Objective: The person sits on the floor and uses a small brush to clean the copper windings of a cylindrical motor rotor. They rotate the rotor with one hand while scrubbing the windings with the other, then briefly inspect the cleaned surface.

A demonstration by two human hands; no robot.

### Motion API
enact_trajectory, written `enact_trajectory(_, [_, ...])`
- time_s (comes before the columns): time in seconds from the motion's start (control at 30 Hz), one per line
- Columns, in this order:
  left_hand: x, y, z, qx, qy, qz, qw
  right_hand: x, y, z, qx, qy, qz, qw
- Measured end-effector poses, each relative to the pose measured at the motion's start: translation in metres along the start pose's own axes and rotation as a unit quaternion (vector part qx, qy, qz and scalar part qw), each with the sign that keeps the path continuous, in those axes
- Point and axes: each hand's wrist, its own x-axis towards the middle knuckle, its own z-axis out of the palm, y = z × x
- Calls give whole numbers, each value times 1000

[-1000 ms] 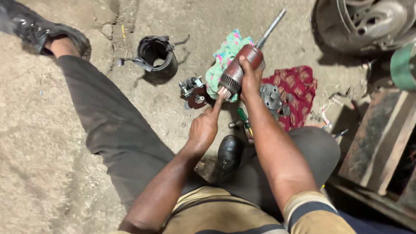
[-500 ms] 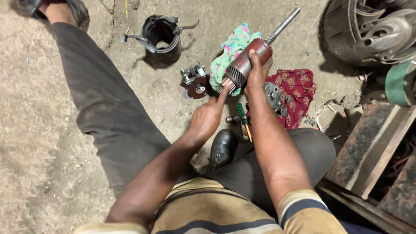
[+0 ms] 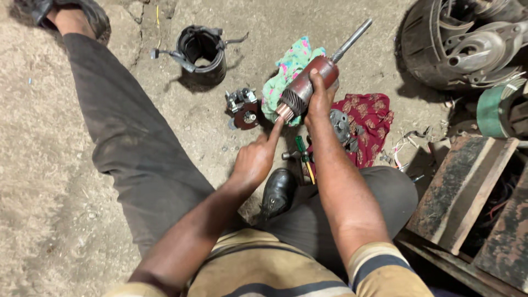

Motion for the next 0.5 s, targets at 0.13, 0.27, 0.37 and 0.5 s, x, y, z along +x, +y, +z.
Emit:
enact_trajectory(0.13, [-3, 2, 6, -17, 49, 27, 998, -6, 2, -2, 3, 0, -4, 1000])
enact_trajectory(0.27, [0, 2, 3, -10, 8, 10, 1000, -7, -6, 4, -22, 11, 23, 999])
enact_trajectory(0.37, [8, 0, 1, -4, 8, -4, 1000, 0, -10, 6, -18, 15, 21, 1000])
enact_trajectory(0.5, [-8, -1, 4, -12, 34, 7, 999, -11, -3, 1, 3, -3, 8, 1000])
